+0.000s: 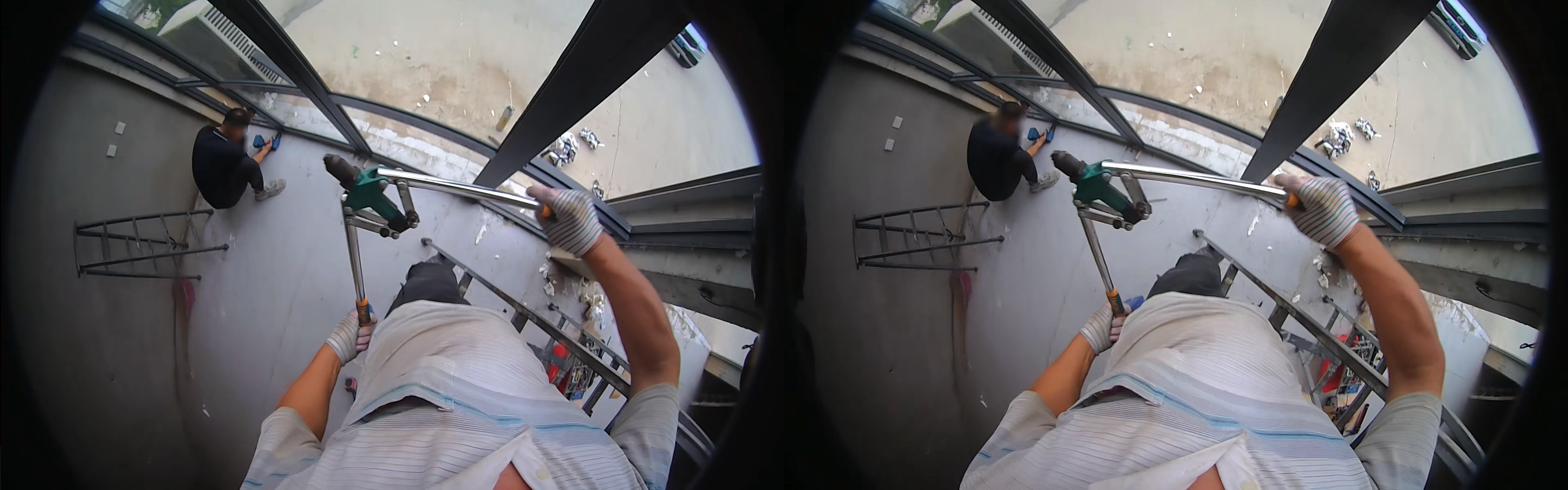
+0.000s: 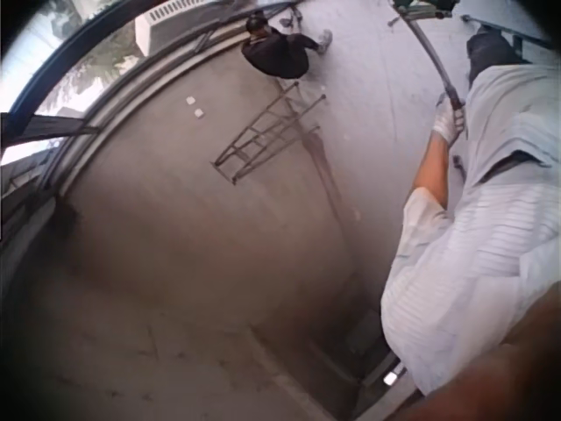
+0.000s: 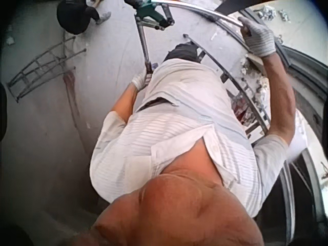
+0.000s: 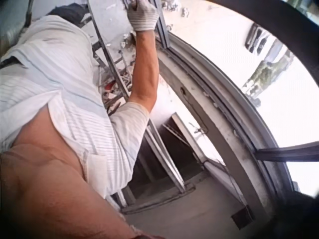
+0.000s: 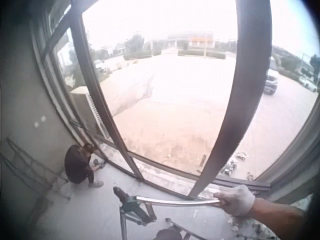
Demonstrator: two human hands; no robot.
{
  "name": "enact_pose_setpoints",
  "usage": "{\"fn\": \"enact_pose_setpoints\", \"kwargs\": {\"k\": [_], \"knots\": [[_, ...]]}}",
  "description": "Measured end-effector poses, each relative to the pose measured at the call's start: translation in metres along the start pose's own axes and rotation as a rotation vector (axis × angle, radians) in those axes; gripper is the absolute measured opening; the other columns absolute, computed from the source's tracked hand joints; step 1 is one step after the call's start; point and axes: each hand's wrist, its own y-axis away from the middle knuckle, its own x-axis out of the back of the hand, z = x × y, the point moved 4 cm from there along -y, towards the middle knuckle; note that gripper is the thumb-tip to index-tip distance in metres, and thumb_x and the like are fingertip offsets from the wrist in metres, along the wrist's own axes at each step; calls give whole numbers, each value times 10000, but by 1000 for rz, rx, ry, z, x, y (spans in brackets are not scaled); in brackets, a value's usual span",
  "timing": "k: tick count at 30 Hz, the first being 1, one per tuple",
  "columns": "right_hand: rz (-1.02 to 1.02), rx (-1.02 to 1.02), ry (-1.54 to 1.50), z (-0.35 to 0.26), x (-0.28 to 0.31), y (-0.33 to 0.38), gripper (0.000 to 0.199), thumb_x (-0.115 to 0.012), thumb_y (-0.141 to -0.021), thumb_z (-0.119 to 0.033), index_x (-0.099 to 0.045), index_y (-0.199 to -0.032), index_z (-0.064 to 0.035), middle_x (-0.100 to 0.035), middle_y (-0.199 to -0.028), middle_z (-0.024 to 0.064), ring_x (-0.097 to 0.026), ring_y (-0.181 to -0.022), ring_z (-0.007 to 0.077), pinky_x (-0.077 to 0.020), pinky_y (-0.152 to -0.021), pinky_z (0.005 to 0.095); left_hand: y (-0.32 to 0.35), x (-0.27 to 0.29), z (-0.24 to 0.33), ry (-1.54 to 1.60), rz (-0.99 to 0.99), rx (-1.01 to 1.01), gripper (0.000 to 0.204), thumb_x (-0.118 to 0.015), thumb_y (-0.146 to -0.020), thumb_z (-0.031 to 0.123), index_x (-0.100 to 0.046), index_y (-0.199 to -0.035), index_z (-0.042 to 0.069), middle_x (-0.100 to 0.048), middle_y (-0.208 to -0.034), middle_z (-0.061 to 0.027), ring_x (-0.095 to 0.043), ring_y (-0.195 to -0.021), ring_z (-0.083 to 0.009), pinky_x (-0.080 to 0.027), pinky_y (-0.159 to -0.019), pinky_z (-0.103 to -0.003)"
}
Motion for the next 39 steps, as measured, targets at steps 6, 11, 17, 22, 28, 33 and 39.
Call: {"fn": "enact_pose_setpoints", "kwargs": {"k": [6,11,17,22,28,33,39], "knots": [[500,-3,-404,-66,-88,-40,303,-743,-850,-23,-692,-1143,-81,-694,-830,101,-661,-723,208,-564,-682,318,-30,-149,131,253,-505,-187,374,-502,-1030,477,-561,-868,146,-341,-538,57,-332,-389,-113,-260,-338,-274],[459,-141,-617,-105,-92,-71,269,-714,-897,-119,-675,-1163,-108,-714,-901,125,-726,-786,291,-582,-735,337,-16,-240,144,387,-737,-130,350,-467,-1036,437,-543,-814,177,-309,-551,57,-336,-419,-127,-259,-360,-283],[410,71,-312,-77,-55,-47,300,-730,-883,-100,-697,-1180,-122,-696,-841,116,-701,-730,266,-577,-701,329,-48,-206,141,511,-826,-89,355,-492,-1024,468,-607,-799,218,-345,-541,50,-384,-445,-156,-277,-387,-321],[160,251,151,23,52,-21,242,-702,-806,-30,-615,-1013,-122,-540,-666,97,-580,-577,298,-483,-523,374,5,42,220,236,203,-522,371,-553,-953,509,-597,-750,201,-248,-496,71,-249,-375,-127,-197,-346,-308],[261,192,158,14,51,-17,218,-645,-795,4,-556,-950,-120,-537,-659,110,-603,-591,324,-470,-526,417,70,43,264,288,317,-747,412,-528,-963,533,-585,-759,180,-215,-498,78,-217,-366,-105,-175,-341,-295],[323,202,130,15,34,-11,251,-651,-787,9,-589,-997,-114,-535,-657,111,-603,-602,326,-473,-537,416,52,46,242,313,345,-680,371,-538,-959,513,-578,-773,195,-227,-507,81,-225,-374,-107,-166,-353,-296],[342,124,-206,-26,-27,-20,246,-693,-881,-29,-670,-1113,-105,-636,-792,107,-651,-694,239,-545,-630,339,-15,-88,172,241,-110,-504,447,-503,-1017,599,-593,-843,198,-315,-551,88,-312,-401,-91,-225,-354,-274]]}}
